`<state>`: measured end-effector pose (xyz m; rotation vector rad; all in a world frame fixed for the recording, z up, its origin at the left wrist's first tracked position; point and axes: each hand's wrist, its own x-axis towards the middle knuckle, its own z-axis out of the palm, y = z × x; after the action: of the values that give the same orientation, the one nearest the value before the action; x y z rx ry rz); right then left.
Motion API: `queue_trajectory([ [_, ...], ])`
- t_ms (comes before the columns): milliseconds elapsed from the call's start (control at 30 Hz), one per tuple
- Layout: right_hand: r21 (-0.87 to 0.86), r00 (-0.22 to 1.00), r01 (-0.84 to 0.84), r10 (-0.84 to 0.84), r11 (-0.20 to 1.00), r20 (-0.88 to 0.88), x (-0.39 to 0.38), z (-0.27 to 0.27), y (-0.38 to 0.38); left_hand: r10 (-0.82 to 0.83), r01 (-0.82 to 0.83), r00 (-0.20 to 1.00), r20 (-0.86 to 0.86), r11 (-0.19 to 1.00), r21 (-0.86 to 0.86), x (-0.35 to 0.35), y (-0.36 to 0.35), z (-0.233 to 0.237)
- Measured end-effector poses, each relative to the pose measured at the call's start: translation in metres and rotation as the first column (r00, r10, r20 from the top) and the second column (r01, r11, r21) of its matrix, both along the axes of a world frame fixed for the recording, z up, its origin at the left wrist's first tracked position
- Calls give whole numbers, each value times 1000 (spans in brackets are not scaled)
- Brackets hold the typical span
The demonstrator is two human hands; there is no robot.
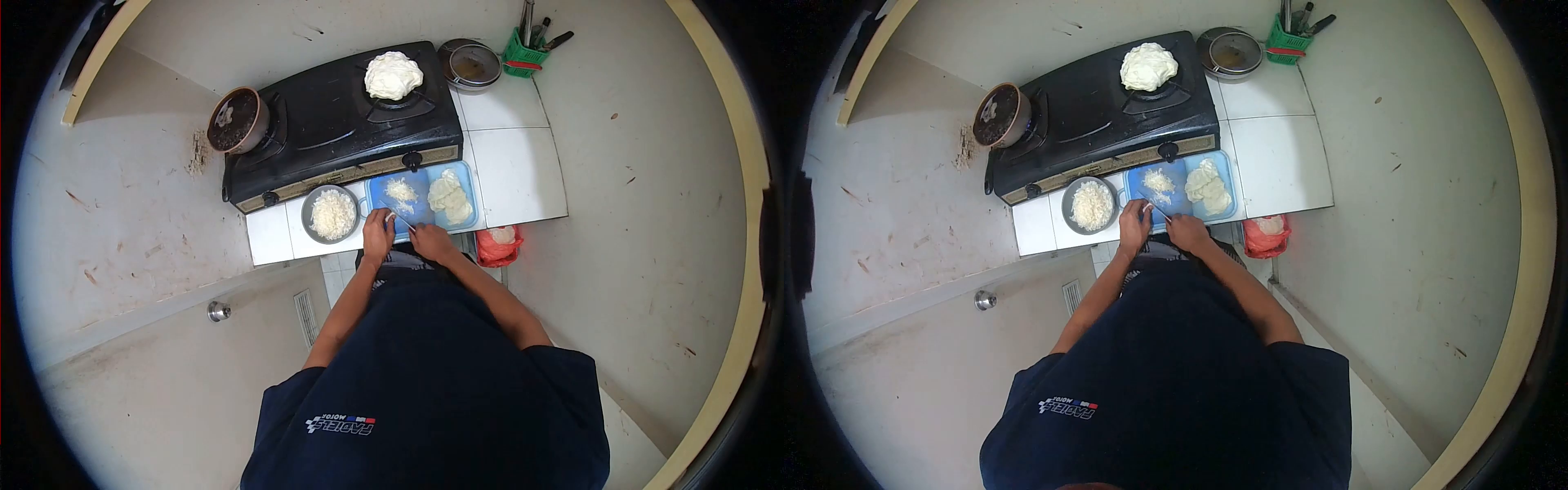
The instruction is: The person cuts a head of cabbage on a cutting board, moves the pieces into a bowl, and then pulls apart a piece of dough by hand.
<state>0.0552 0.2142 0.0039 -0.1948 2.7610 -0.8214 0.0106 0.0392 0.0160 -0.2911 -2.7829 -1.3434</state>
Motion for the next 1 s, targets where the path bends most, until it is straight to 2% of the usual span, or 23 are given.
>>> queue_trajectory([
  [167,-2,1000,-3,3,1000,19,0,-6,-1,-3,3,1000,6,1000,-18,-1,0,2],
  [267,-4,999,2,-2,1000,-50,9,-7,8,-2,2,1000,-7,1000,-18,0,-1,0],
  [333,-34,998,59,-59,998,-17,8,-4,10,-6,5,1000,-12,1000,-13,1,0,0],
  [433,-3,997,28,-28,1000,65,8,5,7,3,-3,1000,-7,1000,-9,0,0,1],
  [833,-91,996,50,-42,995,85,11,14,3,-27,27,999,-17,999,-32,-1,-4,-4],
  [1000,-58,997,25,-22,998,68,-4,-3,-10,-40,38,997,-62,999,-30,-1,-3,-2],
])
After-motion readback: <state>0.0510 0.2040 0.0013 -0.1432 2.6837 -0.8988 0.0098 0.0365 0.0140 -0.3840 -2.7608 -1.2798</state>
